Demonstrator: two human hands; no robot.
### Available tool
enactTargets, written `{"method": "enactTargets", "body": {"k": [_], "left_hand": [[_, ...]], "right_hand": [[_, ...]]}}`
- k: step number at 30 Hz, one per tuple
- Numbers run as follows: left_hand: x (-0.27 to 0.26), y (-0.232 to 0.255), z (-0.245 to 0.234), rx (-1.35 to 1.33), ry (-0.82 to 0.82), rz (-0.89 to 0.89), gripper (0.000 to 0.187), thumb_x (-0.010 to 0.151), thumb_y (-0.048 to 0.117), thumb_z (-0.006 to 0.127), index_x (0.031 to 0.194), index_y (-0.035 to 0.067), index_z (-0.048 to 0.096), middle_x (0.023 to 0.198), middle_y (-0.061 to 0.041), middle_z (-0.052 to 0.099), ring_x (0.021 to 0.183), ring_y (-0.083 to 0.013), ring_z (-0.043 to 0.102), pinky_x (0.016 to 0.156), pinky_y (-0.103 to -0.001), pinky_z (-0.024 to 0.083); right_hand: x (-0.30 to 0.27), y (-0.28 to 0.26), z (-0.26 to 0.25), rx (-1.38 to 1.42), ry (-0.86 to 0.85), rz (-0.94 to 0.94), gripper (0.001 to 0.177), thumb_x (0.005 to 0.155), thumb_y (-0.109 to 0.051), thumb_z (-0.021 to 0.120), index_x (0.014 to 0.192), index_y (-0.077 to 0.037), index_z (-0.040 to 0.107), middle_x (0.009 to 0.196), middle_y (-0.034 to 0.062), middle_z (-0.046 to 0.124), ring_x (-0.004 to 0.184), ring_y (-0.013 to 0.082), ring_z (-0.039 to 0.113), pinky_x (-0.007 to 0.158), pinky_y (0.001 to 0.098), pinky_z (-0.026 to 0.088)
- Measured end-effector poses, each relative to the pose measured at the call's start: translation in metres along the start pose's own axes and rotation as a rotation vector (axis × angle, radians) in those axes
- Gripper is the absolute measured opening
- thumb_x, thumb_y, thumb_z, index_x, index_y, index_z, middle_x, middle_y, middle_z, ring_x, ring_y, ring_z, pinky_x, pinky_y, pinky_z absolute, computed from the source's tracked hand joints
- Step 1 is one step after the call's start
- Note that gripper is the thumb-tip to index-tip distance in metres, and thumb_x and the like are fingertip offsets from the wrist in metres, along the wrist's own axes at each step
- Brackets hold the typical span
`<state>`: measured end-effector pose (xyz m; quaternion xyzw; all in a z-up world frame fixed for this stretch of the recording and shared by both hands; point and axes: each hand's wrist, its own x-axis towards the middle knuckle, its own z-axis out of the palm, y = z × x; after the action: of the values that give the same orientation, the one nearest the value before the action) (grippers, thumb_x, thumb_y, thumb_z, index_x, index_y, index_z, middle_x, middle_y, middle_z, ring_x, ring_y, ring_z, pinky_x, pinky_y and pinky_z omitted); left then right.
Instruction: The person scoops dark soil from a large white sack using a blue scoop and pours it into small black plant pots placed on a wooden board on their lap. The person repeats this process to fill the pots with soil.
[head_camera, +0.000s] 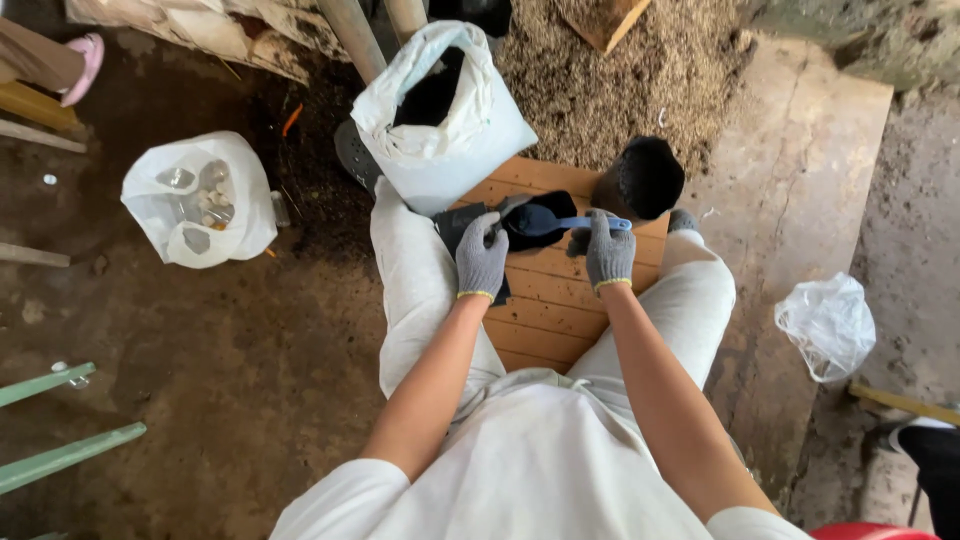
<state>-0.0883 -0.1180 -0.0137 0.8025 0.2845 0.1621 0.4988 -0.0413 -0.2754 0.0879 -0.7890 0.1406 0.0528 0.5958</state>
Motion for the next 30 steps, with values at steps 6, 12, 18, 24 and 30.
{"method": "enactTargets", "body": {"k": [6,12,18,24,30], "left_hand": [[-0.003,0.017,-0.008,0.003,-0.024,-0.058,0.029,0.092,0.019,0.068,0.121,0.015,0.071,0.116,-0.014,0.072,0.111,-0.0309,0.069,0.092,-0.04,0.061],[-0.003,0.012,-0.005,0.002,-0.048,-0.047,0.028,0.094,0.017,0.067,0.122,0.016,0.071,0.119,-0.011,0.071,0.113,-0.0287,0.068,0.094,-0.038,0.06],[-0.006,0.025,-0.012,0.015,-0.072,-0.062,0.028,0.096,0.018,0.066,0.123,0.012,0.069,0.121,-0.014,0.07,0.116,-0.0311,0.067,0.096,-0.041,0.06],[-0.005,0.011,-0.006,0.016,-0.058,-0.074,0.029,0.095,0.018,0.067,0.124,0.016,0.07,0.12,-0.013,0.07,0.115,-0.0304,0.067,0.094,-0.04,0.06],[-0.007,0.024,-0.012,0.018,-0.059,-0.077,0.027,0.095,0.019,0.067,0.121,0.014,0.071,0.118,-0.013,0.071,0.114,-0.0308,0.068,0.095,-0.041,0.06]], "right_hand": [[0.0,0.005,-0.002,-0.008,-0.071,-0.06,0.032,0.093,-0.039,0.071,0.105,-0.011,0.079,0.101,0.0203,0.074,0.106,0.0355,0.069,0.099,0.0492,0.05],[0.012,-0.013,-0.013,-0.12,-0.11,-0.098,0.032,0.094,-0.041,0.068,0.103,-0.013,0.08,0.1,0.0178,0.075,0.105,0.0378,0.07,0.094,0.05,0.052],[0.0,-0.02,0.002,0.045,-0.054,-0.023,0.035,0.092,-0.046,0.066,0.104,-0.015,0.079,0.102,0.0176,0.073,0.107,0.0325,0.067,0.1,0.0487,0.049],[-0.006,-0.006,-0.006,-0.08,-0.095,-0.099,0.034,0.098,-0.033,0.064,0.113,-0.004,0.076,0.105,0.0291,0.072,0.11,0.048,0.066,0.096,0.0578,0.051],[0.002,-0.002,0.003,0.055,-0.048,-0.048,0.029,0.093,-0.037,0.07,0.104,-0.012,0.077,0.1,0.0181,0.074,0.109,0.0319,0.069,0.1,0.0495,0.051]]}}
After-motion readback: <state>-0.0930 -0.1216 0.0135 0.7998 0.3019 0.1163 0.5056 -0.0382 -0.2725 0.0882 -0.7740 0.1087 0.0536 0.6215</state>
